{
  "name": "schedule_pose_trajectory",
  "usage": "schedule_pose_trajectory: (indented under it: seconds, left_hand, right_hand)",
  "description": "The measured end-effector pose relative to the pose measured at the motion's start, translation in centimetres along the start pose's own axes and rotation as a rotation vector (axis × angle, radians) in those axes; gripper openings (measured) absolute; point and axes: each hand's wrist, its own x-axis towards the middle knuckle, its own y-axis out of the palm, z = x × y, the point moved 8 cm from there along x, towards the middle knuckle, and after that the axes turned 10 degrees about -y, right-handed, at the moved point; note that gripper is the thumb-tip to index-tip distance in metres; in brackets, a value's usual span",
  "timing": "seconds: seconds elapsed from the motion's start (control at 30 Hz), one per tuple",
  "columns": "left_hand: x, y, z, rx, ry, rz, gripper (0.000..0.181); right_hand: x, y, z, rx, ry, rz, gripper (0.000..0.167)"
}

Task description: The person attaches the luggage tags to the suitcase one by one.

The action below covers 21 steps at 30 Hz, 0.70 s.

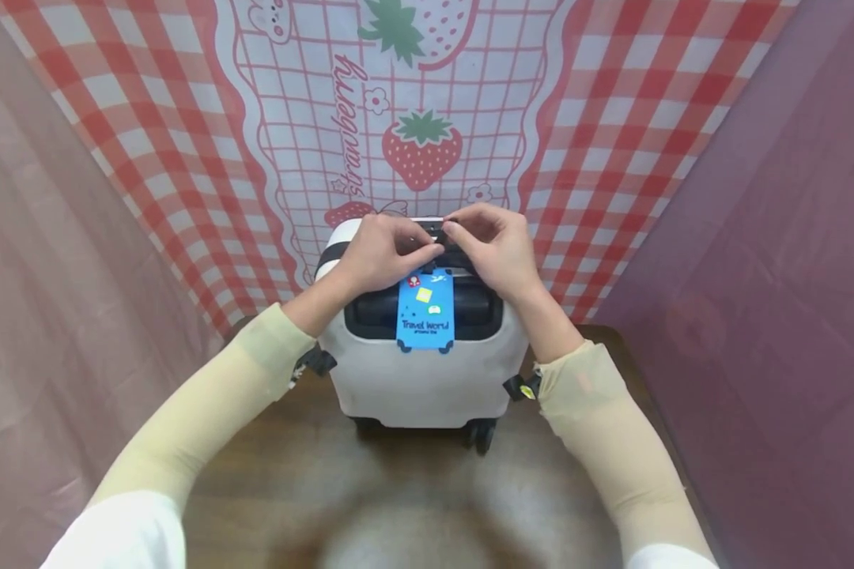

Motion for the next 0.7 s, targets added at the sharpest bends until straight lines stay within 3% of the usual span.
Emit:
schedule_pose_trajectory:
  seconds: [0.17,0.3,0.4,0.5,0.6,0.7]
  left_hand:
    - [-0.3,-0.1,-0.3,0.089,0.085,-0.008,0.027]
    - [-1.4,-1.3,-0.2,0.239,0.141,-0.039,0.032]
    - [-2.6,-3.0,1.0,0.349,0.091,-0.063,0.040]
    - [-4.0,-4.7,3.2,0.437,-0.015,-0.055,0.053]
    - [-5.8,-6.4,5.6,0.476,-0.086,-0.056,0.062]
    - [-7.8,-7.7,8.0,0.493,-0.117,-0.071,0.065]
  right_hand:
    - [0.1,-0.2,-0.1,-0.194,0.044,0.085,0.027]
    - [0.2,-0.5,0.2,-0.341,-0.005,0.198,0.034]
    - [0.0,-1.3,0.5,-0.429,-0.053,0.262,0.041]
    - [-0.7,-2.8,0.4,-0.521,-0.057,0.315,0.050]
    - [-1.6,-4.7,0.1,-0.592,-0.038,0.358,0.058]
    - [-2.8,-6.6,-0.6,-0.625,0.010,0.393,0.065]
